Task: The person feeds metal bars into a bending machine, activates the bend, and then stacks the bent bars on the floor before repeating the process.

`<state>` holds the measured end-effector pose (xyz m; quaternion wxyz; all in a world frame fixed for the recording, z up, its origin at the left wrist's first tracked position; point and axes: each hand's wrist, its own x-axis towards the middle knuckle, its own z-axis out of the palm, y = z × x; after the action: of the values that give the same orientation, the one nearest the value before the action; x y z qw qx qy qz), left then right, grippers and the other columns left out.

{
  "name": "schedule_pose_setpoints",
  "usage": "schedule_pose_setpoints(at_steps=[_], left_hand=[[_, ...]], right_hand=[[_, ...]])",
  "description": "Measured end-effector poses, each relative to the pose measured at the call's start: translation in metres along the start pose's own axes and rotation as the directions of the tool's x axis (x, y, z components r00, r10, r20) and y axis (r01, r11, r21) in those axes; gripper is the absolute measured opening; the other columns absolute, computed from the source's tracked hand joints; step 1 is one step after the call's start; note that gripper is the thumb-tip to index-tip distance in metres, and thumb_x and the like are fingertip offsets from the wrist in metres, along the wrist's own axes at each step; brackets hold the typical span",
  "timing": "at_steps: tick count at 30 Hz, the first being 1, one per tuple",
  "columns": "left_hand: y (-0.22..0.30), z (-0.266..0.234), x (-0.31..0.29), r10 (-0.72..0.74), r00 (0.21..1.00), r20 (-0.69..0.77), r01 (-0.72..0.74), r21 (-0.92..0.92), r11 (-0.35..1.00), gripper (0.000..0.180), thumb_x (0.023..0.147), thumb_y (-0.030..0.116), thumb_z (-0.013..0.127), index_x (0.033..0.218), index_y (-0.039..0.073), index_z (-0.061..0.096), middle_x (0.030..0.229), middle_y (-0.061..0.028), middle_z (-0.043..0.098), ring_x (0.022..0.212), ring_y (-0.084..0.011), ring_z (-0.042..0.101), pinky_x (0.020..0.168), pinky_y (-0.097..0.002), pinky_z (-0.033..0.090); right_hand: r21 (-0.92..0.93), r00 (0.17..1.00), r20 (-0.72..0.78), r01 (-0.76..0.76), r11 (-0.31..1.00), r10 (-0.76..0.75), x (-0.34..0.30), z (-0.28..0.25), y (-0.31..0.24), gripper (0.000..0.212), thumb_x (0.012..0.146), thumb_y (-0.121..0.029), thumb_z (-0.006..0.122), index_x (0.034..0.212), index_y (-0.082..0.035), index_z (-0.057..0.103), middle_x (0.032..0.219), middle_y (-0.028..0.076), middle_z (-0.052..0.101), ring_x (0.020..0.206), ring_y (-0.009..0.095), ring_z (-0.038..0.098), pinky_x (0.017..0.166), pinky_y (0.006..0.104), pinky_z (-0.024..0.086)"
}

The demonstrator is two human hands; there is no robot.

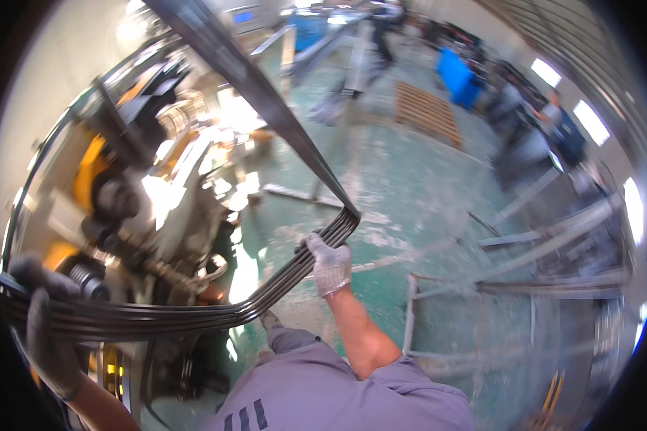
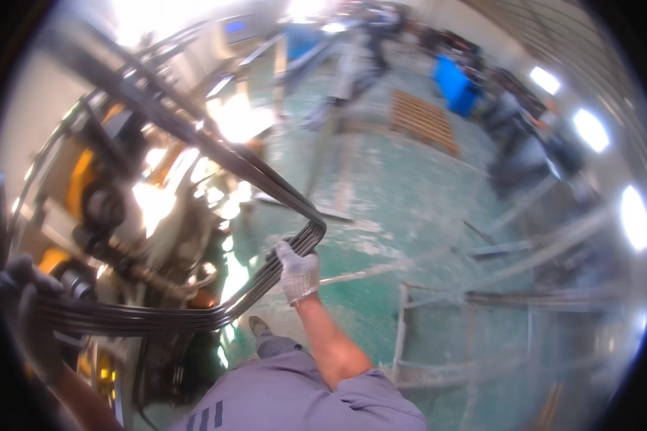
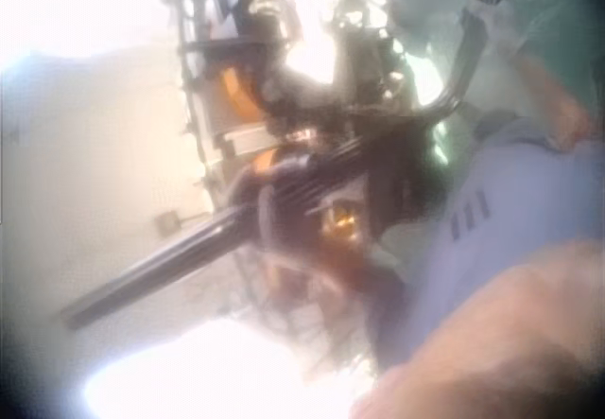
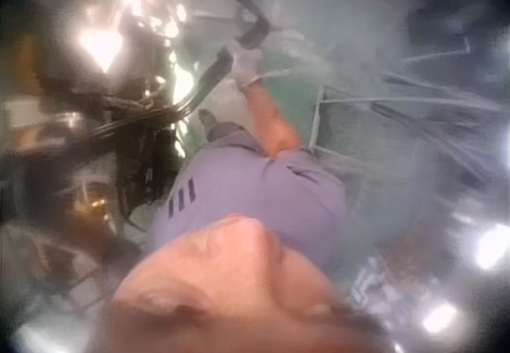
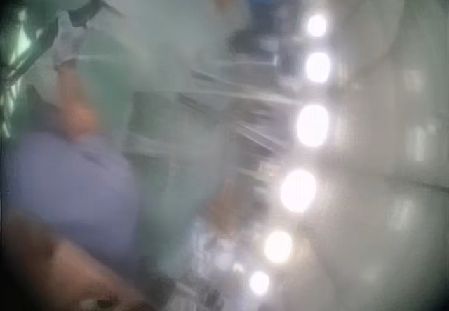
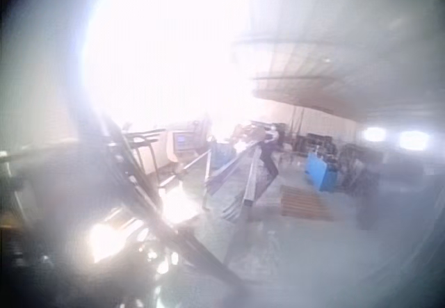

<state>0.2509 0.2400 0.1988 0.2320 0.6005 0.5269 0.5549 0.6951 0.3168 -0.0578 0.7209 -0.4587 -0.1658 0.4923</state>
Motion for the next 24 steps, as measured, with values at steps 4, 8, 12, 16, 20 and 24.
schedule_pose_setpoints(at_steps=[4,8,12,16,20,24], left_hand=[[0.003,0.139,-0.027,0.052,0.977,0.209,0.064,-0.510,0.858,0.054,0.093,0.022,0.068,0.138,-0.006,0.059,0.099,-0.0162,0.069,0.093,-0.0235,0.069,0.094,-0.0351,0.054],[0.030,0.243,-0.069,-0.029,0.916,0.400,0.319,-0.683,0.657,0.046,0.087,0.017,0.064,0.129,-0.002,0.060,0.104,-0.0174,0.070,0.103,-0.0301,0.069,0.099,-0.0453,0.055],[0.063,0.363,-0.111,-0.017,0.807,0.591,0.545,-0.732,0.409,0.049,0.081,0.012,0.064,0.129,-0.001,0.061,0.111,-0.0163,0.069,0.113,-0.0349,0.067,0.108,-0.0501,0.051],[0.118,0.487,-0.152,-0.049,0.621,0.782,0.773,-0.601,0.205,0.060,0.081,0.011,0.067,0.140,0.001,0.060,0.122,-0.0183,0.069,0.117,-0.0372,0.067,0.109,-0.0548,0.051],[0.193,0.615,-0.191,0.217,0.200,0.955,0.951,-0.243,0.190,0.057,0.089,0.013,0.069,0.141,-0.007,0.057,0.123,-0.0213,0.070,0.118,-0.0372,0.069,0.107,-0.0564,0.054],[0.218,0.703,-0.245,0.389,-0.161,0.907,0.982,0.109,0.152,0.044,0.093,0.007,0.069,0.134,-0.008,0.064,0.126,-0.0267,0.073,0.112,-0.0385,0.073,0.103,-0.0573,0.056]], right_hand=[[-0.234,0.875,-0.206,0.391,0.890,-0.439,-0.023,-0.113,-0.136,0.008,0.101,-0.006,0.072,0.105,0.000,0.068,0.085,0.007,0.072,0.071,0.018,0.071,0.067,0.0332,0.060],[-0.506,0.672,-0.311,0.482,0.715,-0.673,-0.065,-0.178,-0.277,0.018,0.097,-0.014,0.079,0.108,-0.002,0.071,0.083,0.005,0.073,0.067,0.015,0.070,0.061,0.0308,0.058],[-0.792,0.361,-0.282,0.436,0.428,-0.889,-0.103,-0.235,-0.425,0.023,0.093,-0.014,0.080,0.110,-0.001,0.071,0.085,0.007,0.074,0.065,0.014,0.069,0.059,0.0282,0.056],[-0.979,0.093,-0.147,0.130,0.158,-0.985,-0.123,-0.268,-0.561,0.041,0.093,-0.031,0.077,0.112,0.004,0.069,0.088,0.012,0.076,0.076,0.021,0.074,0.075,0.0393,0.060],[-0.945,0.040,0.090,-0.312,-0.098,-0.995,-0.143,-0.336,-0.701,0.051,0.096,-0.037,0.072,0.124,0.005,0.067,0.102,0.030,0.076,0.097,0.043,0.076,0.090,0.0497,0.057],[-0.750,0.126,0.002,-0.656,-0.085,-0.992,-0.127,-0.426,-0.804,0.043,0.104,-0.031,0.061,0.142,-0.011,0.062,0.133,0.024,0.071,0.124,0.044,0.068,0.105,0.0524,0.054]])
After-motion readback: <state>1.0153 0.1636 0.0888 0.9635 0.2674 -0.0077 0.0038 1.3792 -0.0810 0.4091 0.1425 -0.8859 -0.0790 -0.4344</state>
